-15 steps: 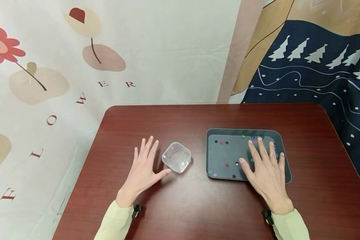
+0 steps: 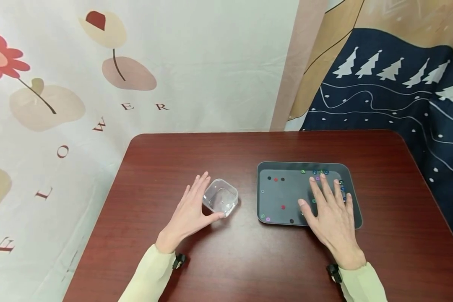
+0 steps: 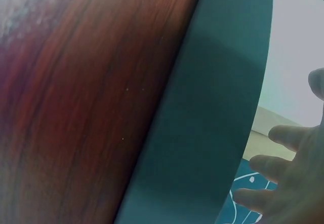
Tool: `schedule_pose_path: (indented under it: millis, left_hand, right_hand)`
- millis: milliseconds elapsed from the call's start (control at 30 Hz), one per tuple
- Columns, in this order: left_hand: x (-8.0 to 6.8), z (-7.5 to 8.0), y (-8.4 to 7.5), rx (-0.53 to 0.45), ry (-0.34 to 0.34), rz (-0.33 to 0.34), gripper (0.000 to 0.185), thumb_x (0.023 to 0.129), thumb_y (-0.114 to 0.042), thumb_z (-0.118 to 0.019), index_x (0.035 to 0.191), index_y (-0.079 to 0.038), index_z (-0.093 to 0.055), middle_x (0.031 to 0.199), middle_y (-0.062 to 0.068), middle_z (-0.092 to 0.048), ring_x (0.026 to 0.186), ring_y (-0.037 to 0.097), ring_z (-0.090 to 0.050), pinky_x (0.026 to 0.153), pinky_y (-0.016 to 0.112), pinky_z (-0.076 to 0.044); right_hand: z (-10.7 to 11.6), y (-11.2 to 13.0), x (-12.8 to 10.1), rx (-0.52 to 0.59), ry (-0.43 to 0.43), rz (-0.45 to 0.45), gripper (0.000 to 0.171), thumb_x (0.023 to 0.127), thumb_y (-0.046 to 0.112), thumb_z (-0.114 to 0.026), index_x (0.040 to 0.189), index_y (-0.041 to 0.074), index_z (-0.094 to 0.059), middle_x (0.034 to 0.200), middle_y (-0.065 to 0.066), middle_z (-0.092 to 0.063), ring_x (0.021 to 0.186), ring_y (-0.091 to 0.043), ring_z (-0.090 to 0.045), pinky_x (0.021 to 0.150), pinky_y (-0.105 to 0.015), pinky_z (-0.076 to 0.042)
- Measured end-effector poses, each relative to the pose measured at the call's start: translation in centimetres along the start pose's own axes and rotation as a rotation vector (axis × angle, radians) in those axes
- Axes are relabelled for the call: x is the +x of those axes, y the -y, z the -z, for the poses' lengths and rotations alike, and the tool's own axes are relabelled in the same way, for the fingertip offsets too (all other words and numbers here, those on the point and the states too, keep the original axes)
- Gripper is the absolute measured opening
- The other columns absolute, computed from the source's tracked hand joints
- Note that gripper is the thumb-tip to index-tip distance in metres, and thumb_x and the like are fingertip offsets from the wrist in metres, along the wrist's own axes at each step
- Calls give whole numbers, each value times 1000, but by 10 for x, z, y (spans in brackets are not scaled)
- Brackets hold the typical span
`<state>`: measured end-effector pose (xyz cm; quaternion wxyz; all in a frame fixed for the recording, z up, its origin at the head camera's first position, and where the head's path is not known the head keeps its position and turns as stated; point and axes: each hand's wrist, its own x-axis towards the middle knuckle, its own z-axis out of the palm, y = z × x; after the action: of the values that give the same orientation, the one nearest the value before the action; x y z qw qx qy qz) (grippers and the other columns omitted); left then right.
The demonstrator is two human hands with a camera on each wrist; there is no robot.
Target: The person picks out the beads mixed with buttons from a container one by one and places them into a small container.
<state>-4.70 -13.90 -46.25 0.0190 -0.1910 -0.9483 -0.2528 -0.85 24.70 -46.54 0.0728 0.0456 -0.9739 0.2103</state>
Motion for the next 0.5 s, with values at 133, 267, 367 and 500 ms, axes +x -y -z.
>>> schedule_pose_path:
  millis: [133, 267, 367, 500]
  left_hand:
    - [4, -5, -1, -31, 29, 33, 115, 79, -70, -76, 162, -4, -30, 170, 9, -26, 156, 33, -23, 121, 62, -22]
    - [6, -7, -2, -35, 65, 65, 120, 77, -68, -80, 163, -4, -26, 170, 10, -26, 156, 28, -22, 123, 59, -21]
    - [6, -9, -2, -32, 93, 78, 120, 78, -67, -80, 164, -4, -24, 170, 9, -25, 157, 27, -22, 124, 57, -21]
    - [6, -11, -1, -32, 115, 78, 118, 80, -68, -77, 164, -4, -24, 170, 10, -25, 157, 26, -22, 124, 53, -22]
  right_hand:
    - [-1, -2, -1, 19, -7, -5, 73, 104, 47, -54, 164, 12, -31, 169, -19, -22, 155, -48, -13, 117, -75, -4]
    - [-1, -4, -1, 41, -13, -15, 73, 103, 46, -56, 164, 13, -32, 169, -18, -23, 154, -49, -14, 118, -74, -4]
    - [-1, -6, -1, 47, -8, -19, 73, 103, 44, -57, 164, 14, -31, 169, -18, -22, 154, -49, -13, 118, -74, -3]
    - [-2, -8, -2, 55, 0, -25, 73, 103, 44, -57, 164, 14, -30, 170, -18, -21, 154, -49, -13, 118, -73, -2]
